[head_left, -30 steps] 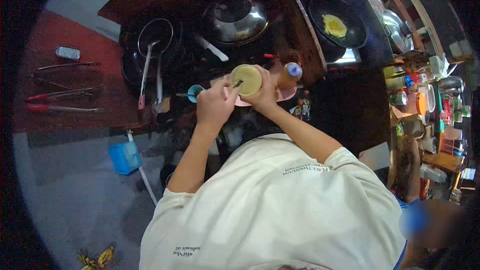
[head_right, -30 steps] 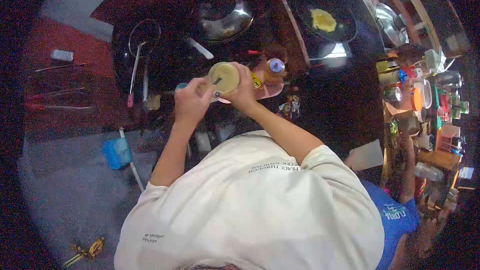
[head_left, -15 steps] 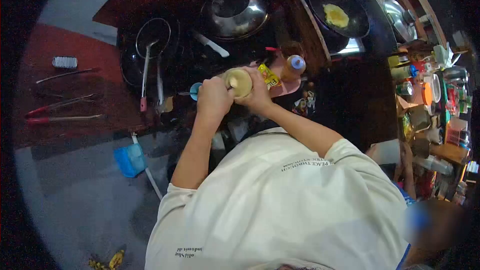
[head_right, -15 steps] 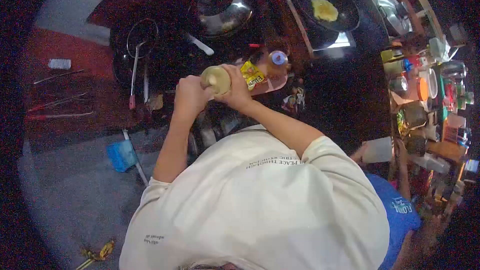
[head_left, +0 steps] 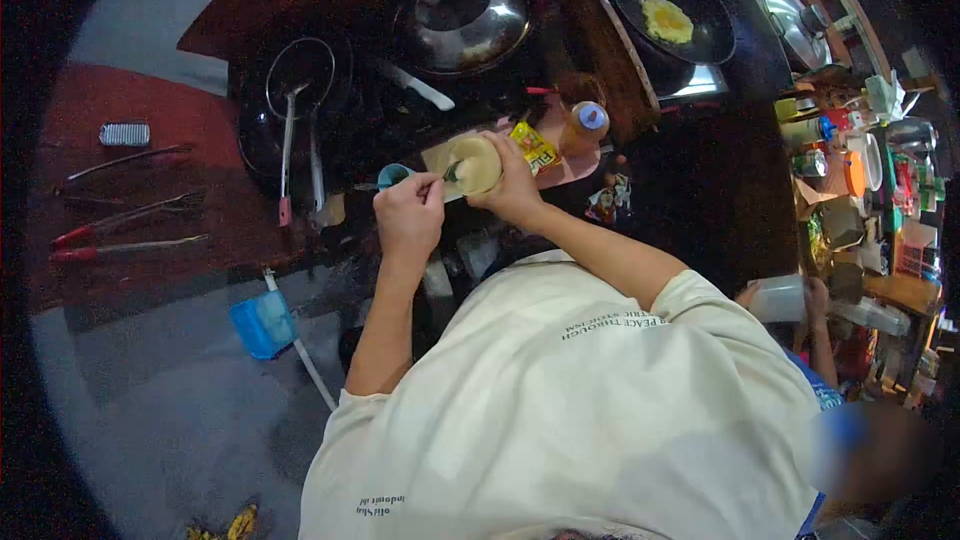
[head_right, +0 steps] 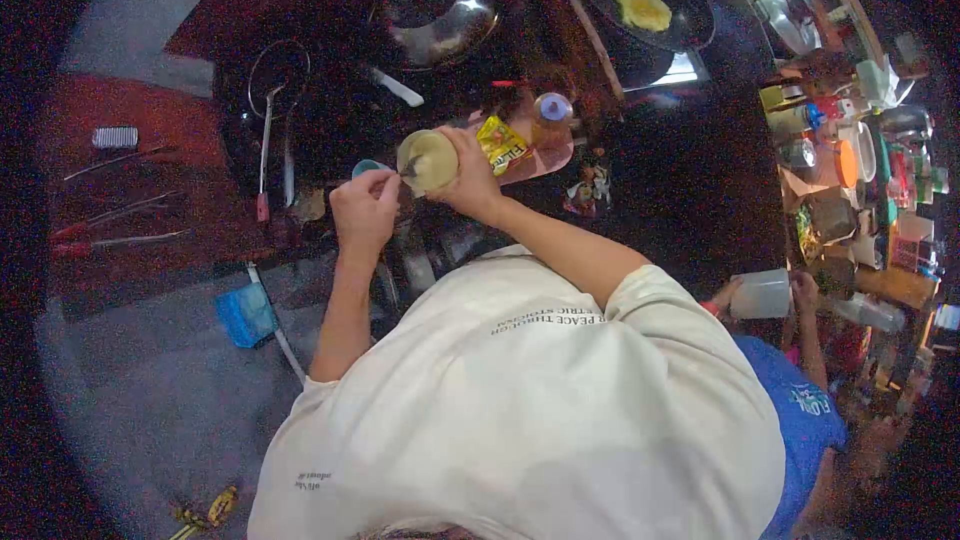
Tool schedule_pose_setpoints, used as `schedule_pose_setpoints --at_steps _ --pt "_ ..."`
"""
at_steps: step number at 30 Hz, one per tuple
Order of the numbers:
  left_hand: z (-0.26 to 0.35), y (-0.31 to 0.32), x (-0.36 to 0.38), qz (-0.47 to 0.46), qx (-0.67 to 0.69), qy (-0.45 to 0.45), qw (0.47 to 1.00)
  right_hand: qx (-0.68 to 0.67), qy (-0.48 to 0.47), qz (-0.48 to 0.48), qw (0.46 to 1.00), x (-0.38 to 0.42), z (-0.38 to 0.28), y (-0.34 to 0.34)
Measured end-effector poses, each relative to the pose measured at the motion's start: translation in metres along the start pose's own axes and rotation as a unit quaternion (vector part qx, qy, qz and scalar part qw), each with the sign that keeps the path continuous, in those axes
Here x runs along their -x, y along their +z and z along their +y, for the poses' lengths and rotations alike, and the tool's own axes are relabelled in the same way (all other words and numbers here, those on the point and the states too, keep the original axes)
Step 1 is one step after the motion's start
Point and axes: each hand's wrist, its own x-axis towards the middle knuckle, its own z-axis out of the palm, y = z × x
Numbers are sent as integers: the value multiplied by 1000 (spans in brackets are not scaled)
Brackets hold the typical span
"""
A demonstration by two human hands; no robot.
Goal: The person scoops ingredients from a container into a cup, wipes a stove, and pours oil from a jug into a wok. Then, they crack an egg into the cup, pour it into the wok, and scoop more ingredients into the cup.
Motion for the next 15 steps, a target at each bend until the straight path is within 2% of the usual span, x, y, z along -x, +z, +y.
schedule_pose_setpoints --at_steps 2,5,15 --pt "-2 -5 3 -24 73 -108 991 -10 1 -3 1000 1 0 2" --pt "-12 -4 10 5 145 -146 979 1 -24 1 1000 1 4 10" --pt "-60 6 21 43 268 -171 947 9 -25 -17 1000 0 -1 29"
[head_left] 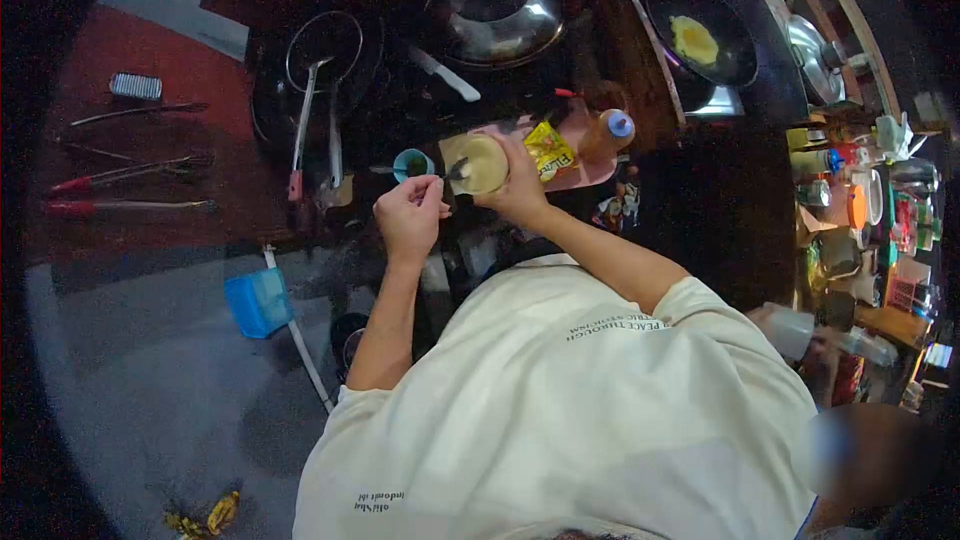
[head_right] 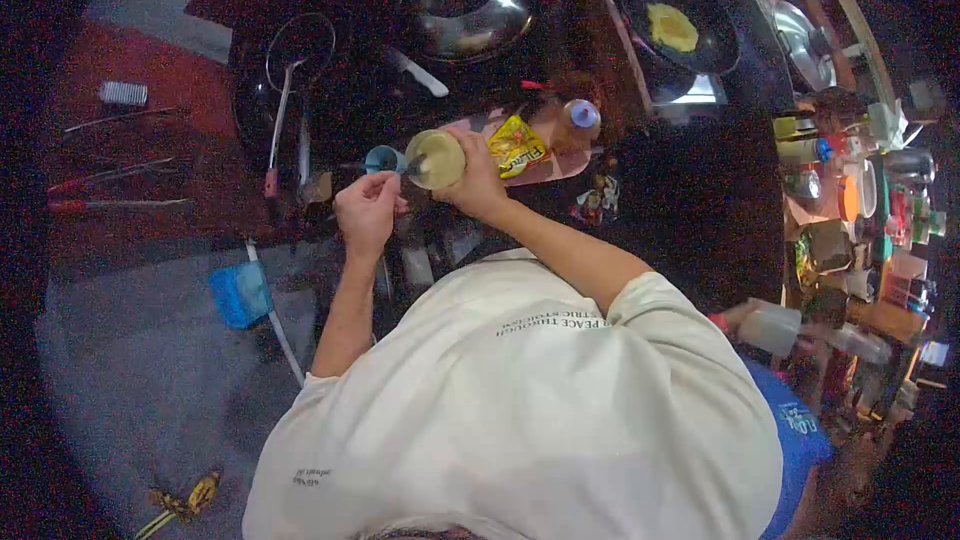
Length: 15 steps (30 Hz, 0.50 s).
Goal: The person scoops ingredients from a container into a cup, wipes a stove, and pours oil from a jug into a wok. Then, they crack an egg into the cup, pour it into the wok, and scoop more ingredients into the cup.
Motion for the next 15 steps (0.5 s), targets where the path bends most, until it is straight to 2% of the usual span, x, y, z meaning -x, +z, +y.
schedule_pose_setpoints --at_steps 3,6,8,11,15 --pt "-5 -3 1 8 5 9 1000 -41 36 -30 998 -1 -1 5" --pt "-8 -7 0 13 40 -20 999 8 49 -35 998 -1 -2 9" --pt "-11 -11 -2 5 71 -27 997 28 23 -24 999 0 -2 12" --pt "-17 -16 -6 -1 100 -47 994 28 50 -56 997 -5 6 18" --pt "-26 -27 -10 13 159 -89 983 12 67 -46 997 -4 10 21"
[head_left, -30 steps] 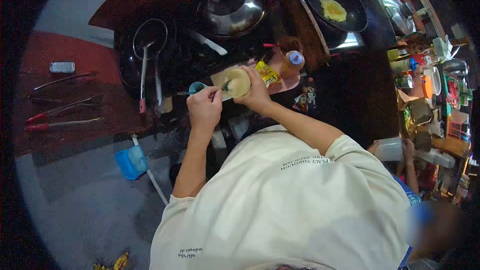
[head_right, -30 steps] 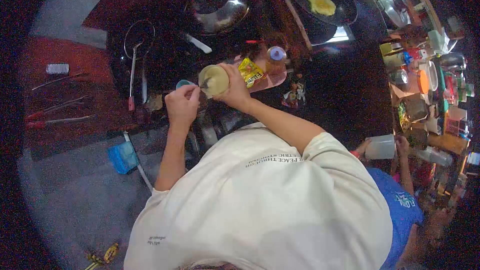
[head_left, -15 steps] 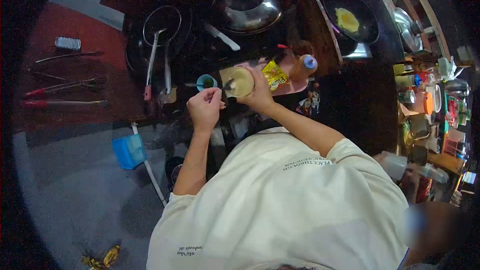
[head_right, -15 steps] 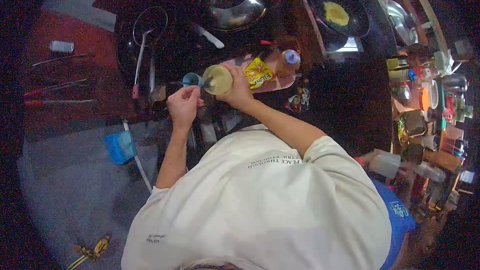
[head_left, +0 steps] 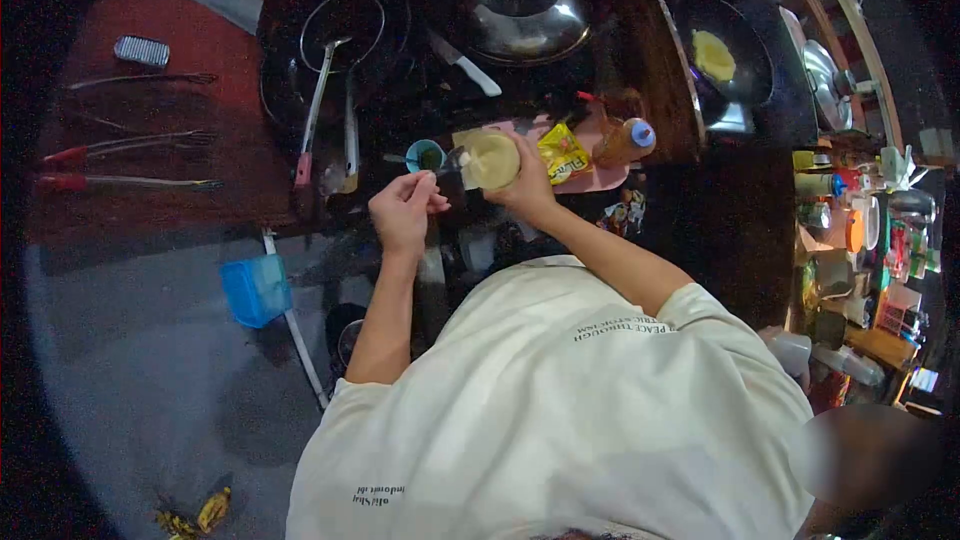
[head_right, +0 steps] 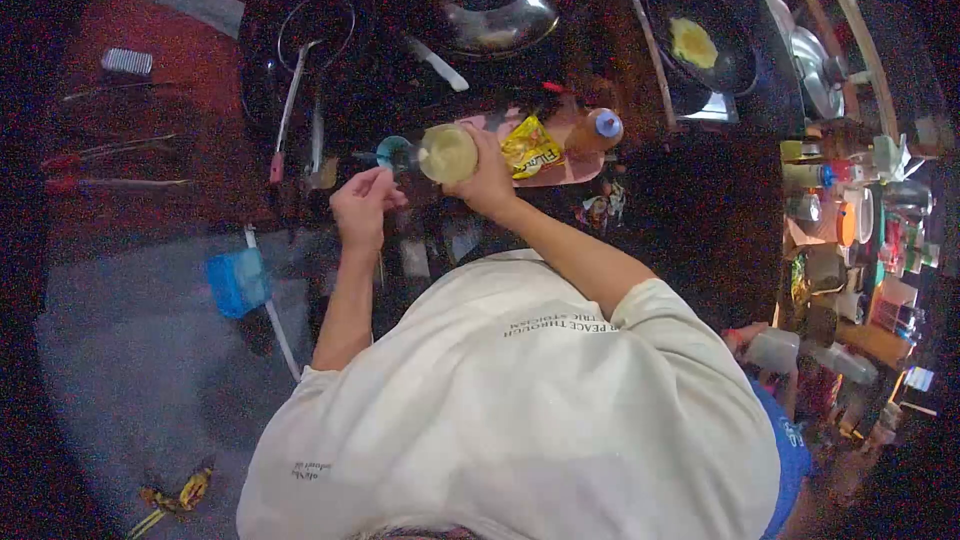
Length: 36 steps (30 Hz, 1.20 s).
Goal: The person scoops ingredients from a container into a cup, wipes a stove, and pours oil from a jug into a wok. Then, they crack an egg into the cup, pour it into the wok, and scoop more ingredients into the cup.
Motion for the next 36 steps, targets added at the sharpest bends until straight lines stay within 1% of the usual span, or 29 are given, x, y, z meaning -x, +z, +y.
schedule_pose_setpoints --at_steps 2,3,4,6,8,10,11,12,15,17,18,20,22,24,26,28,30,31,32,33,36 --pt "-6 -12 -4 59 27 16 998 -10 14 2 1000 0 -3 -4" --pt "-13 -20 -9 85 10 33 996 -9 13 -1 1000 1 -2 -4" --pt "-22 -26 -15 88 11 31 996 -6 26 4 1000 2 2 -4" --pt "-41 -39 -28 146 -73 94 982 -2 40 3 999 4 9 -5" --pt "-57 -45 -36 153 -83 106 979 21 7 16 1000 4 16 -4" --pt "-65 -45 -43 160 -128 129 970 20 11 18 1000 7 19 -2" --pt "-69 -46 -44 168 -177 149 958 18 16 25 999 8 20 -2" --pt "-72 -45 -45 173 -175 147 958 19 14 21 1000 9 22 -1" --pt "-78 -47 -50 166 -286 165 929 -10 4 21 1000 11 23 0" --pt "-85 -45 -54 177 -265 161 934 32 -14 16 999 11 18 -2" --pt "-90 -44 -56 183 -244 159 939 33 -15 14 999 12 20 -1" --pt "-101 -47 -63 186 -247 151 939 10 8 23 1000 15 23 1" --pt "-101 -47 -63 189 -250 143 939 21 9 17 1000 15 22 0" --pt "-100 -47 -60 186 -236 165 939 32 10 11 999 15 19 0" --pt "-97 -46 -59 185 -224 172 941 59 34 6 998 15 14 -1" --pt "-96 -44 -58 183 -212 179 943 63 25 15 998 14 15 1" --pt "-97 -42 -57 184 -144 124 964 65 17 24 997 13 17 4" --pt "-98 -44 -58 184 -145 125 964 48 26 13 998 12 18 5" --pt "-99 -45 -59 177 -110 114 971 30 35 2 999 12 20 6" --pt "-100 -46 -59 169 -74 103 977 30 37 4 999 12 23 8" --pt "-102 -48 -56 165 -48 101 980 44 24 8 999 10 26 10"
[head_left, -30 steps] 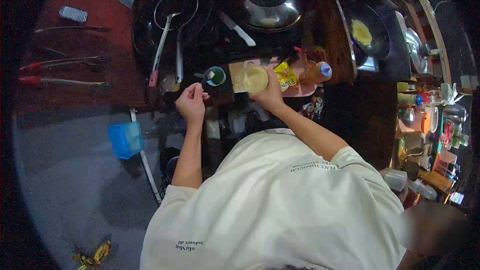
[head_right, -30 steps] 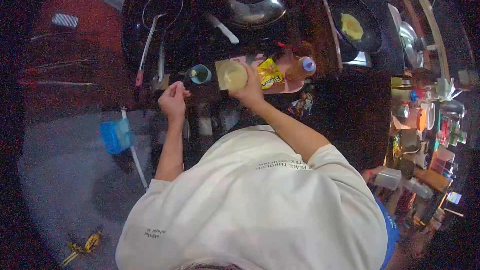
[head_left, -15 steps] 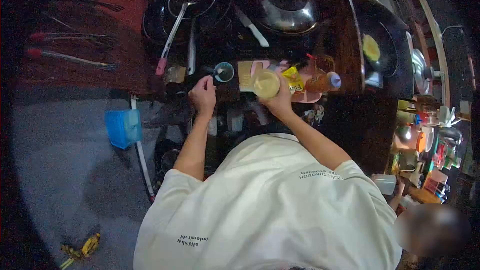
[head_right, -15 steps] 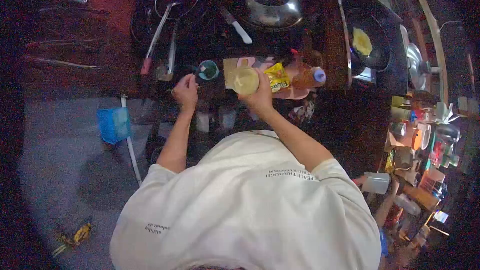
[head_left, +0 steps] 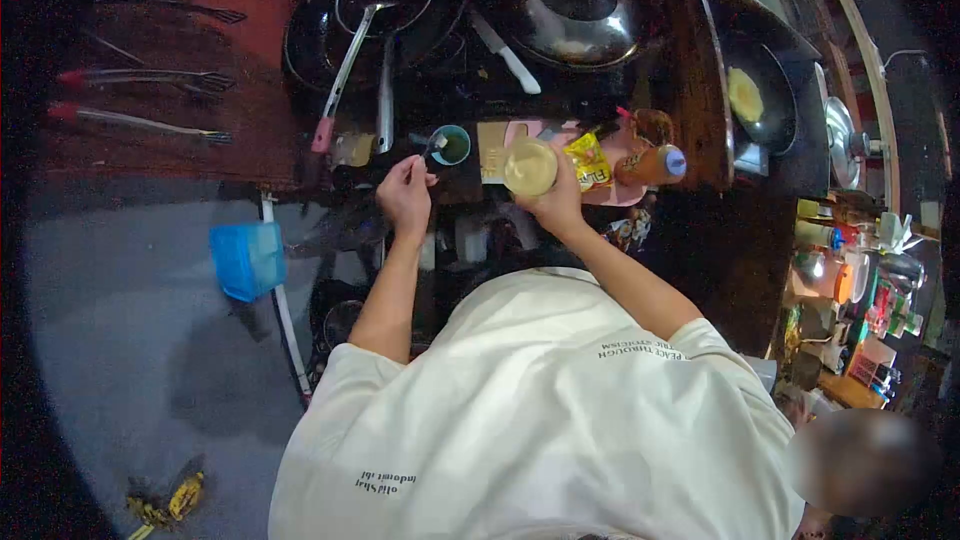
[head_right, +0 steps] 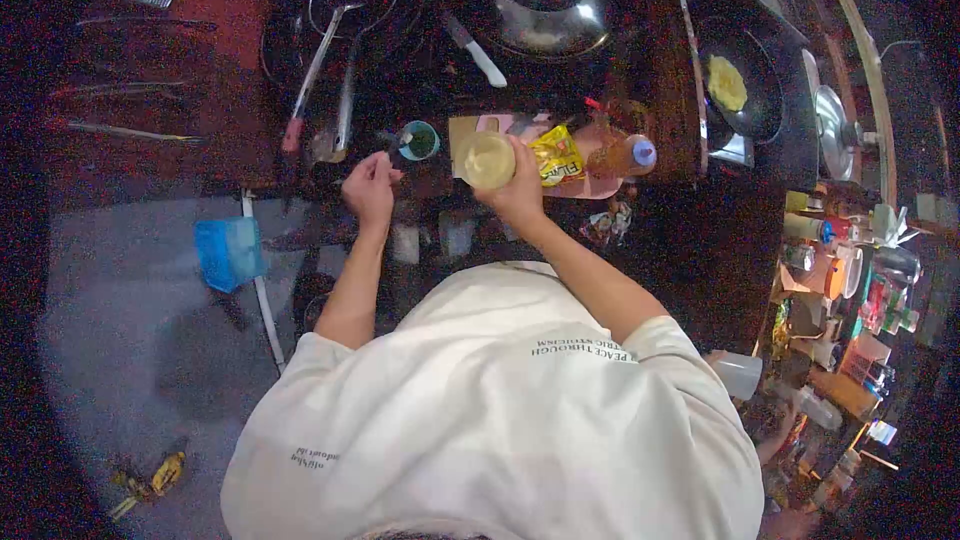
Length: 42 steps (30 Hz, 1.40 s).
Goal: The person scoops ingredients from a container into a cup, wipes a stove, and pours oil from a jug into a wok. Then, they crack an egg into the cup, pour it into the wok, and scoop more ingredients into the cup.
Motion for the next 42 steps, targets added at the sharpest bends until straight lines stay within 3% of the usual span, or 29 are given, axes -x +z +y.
schedule_pose_setpoints --at_steps 4,6,10,12,18,27,31,33,36,38,39,40,42 --pt "14 0 9 16 53 -41 998 -10 1 -14 1000 -5 -4 0" --pt "36 0 20 -10 101 -86 991 -12 2 -20 1000 -7 3 5" --pt "70 7 32 -59 79 -86 991 -13 -30 -11 999 -8 -1 8" --pt "81 13 36 -121 88 -57 987 -9 -25 5 1000 -9 -7 8" --pt "99 34 43 -126 -51 94 986 -11 -30 14 999 -15 -23 3" --pt "103 36 45 -116 -86 161 976 -43 -26 23 998 -13 -26 1" --pt "102 33 48 -117 -66 121 984 -53 -14 10 998 -11 -27 -3" --pt "105 26 47 -104 35 26 994 -52 -10 4 999 -9 -29 -4" --pt "91 10 35 -54 24 61 996 -28 -13 14 999 -5 -26 -6" --pt "81 5 24 -23 10 34 999 -69 9 30 997 0 -26 -7" --pt "77 1 19 -3 -139 193 971 -68 9 28 997 0 -23 -8" --pt "71 -2 13 17 -283 342 896 -46 -8 31 998 0 -19 -8" --pt "39 -3 1 -30 -313 383 869 -25 -27 28 999 0 -16 -9"
